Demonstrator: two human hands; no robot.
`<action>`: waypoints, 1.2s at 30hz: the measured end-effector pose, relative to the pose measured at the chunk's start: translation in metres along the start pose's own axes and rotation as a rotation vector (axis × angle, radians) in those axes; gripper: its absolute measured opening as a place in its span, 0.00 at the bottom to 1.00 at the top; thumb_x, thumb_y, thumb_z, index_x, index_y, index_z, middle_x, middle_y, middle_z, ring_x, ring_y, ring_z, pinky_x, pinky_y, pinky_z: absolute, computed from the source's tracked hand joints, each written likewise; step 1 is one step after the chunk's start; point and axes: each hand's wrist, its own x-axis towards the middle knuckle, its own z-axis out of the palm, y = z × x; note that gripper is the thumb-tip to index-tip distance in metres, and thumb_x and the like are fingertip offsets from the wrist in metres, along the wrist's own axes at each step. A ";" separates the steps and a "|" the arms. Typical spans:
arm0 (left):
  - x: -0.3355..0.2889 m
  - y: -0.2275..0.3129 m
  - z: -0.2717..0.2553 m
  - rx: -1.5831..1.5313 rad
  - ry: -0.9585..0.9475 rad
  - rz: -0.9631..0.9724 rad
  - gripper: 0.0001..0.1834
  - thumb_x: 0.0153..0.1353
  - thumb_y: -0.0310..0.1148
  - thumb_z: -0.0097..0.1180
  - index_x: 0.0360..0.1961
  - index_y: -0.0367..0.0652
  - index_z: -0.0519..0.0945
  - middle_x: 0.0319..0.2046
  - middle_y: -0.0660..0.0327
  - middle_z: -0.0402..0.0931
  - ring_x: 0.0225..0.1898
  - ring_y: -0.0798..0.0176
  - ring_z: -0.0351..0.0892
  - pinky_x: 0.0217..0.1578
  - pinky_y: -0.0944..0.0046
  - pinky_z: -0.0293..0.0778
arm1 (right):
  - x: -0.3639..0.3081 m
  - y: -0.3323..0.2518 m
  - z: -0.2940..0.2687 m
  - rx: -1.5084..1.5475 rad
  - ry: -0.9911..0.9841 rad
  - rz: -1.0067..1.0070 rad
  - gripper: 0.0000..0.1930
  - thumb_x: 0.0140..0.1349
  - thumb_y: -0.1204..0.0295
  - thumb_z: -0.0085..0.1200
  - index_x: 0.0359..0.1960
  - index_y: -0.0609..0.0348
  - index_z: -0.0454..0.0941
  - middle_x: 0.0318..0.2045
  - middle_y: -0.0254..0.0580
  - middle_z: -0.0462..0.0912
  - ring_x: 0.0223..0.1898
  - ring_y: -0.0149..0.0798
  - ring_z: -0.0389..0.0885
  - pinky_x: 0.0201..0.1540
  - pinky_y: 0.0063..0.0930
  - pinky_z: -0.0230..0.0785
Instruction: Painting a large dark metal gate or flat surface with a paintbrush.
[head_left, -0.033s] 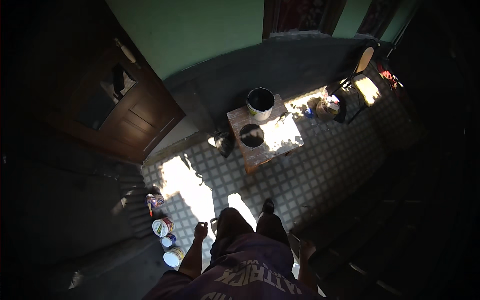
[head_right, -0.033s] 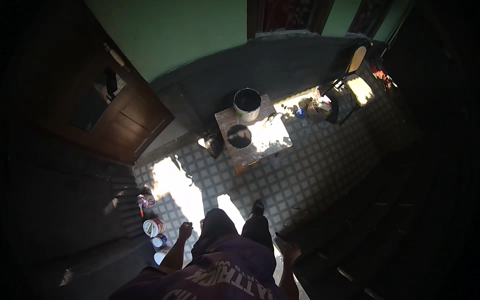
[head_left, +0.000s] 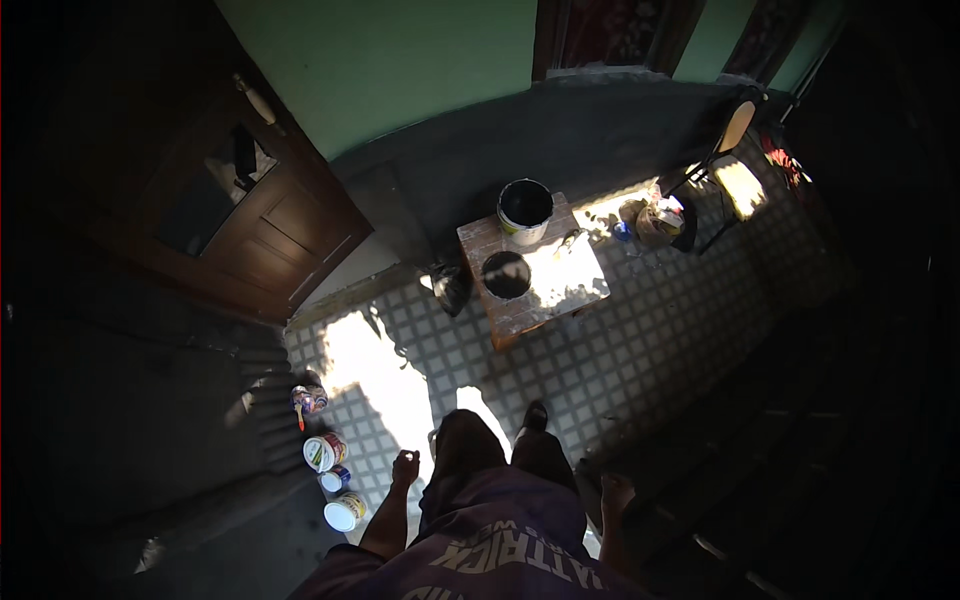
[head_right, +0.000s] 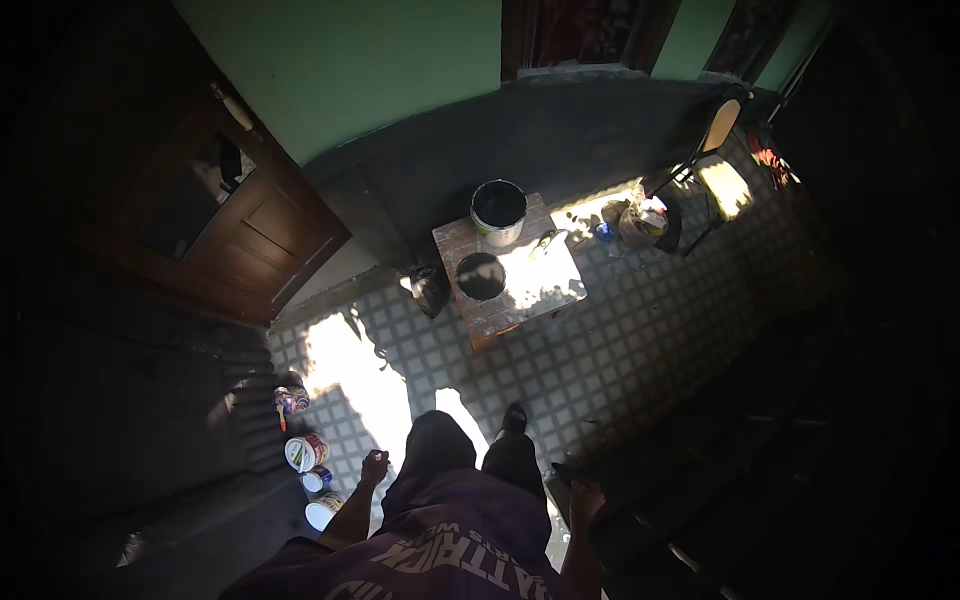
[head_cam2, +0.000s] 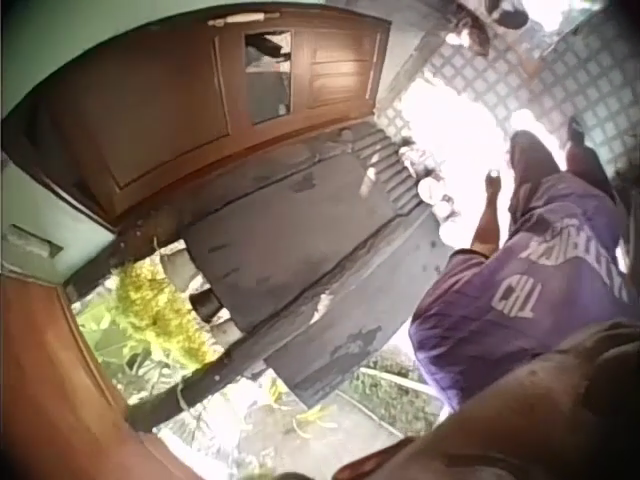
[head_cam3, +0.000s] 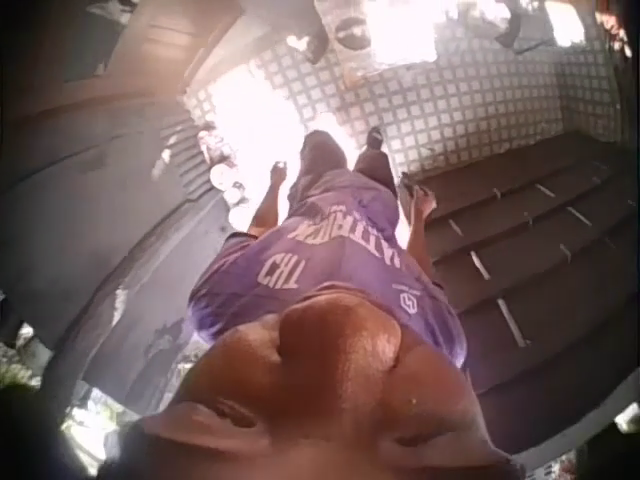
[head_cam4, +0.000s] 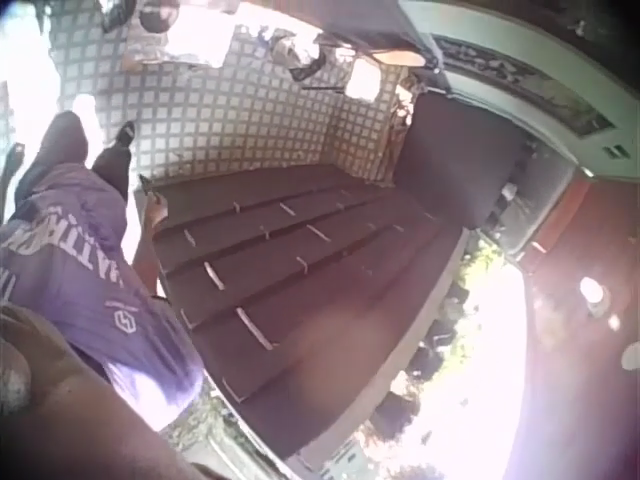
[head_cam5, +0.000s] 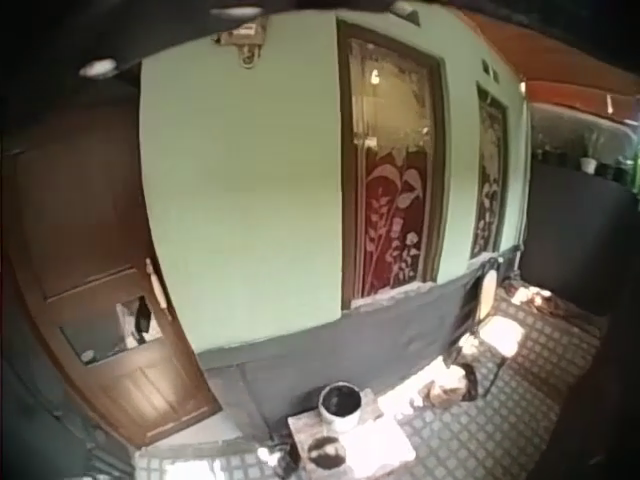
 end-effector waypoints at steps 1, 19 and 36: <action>-0.011 0.007 0.007 -0.148 -0.014 -0.111 0.23 0.61 0.49 0.54 0.43 0.38 0.78 0.30 0.52 0.84 0.40 0.51 0.84 0.43 0.53 0.76 | 0.029 -0.025 -0.007 -0.007 -0.016 -0.011 0.10 0.45 0.67 0.67 0.24 0.60 0.82 0.23 0.45 0.84 0.27 0.45 0.84 0.33 0.39 0.76; 0.170 0.163 0.015 -0.745 0.110 0.077 0.08 0.60 0.29 0.59 0.40 0.40 0.82 0.27 0.65 0.79 0.22 0.69 0.75 0.26 0.68 0.71 | 0.311 -0.318 0.229 0.092 -0.469 -0.535 0.08 0.54 0.70 0.61 0.33 0.60 0.84 0.30 0.47 0.85 0.35 0.41 0.84 0.38 0.34 0.74; 0.372 0.402 0.167 -0.797 0.298 -0.344 0.12 0.58 0.39 0.59 0.36 0.43 0.86 0.34 0.47 0.83 0.39 0.47 0.84 0.38 0.53 0.79 | 0.363 -0.356 0.397 -0.298 -0.815 -1.265 0.16 0.65 0.72 0.50 0.53 0.65 0.70 0.54 0.59 0.72 0.51 0.57 0.76 0.48 0.43 0.76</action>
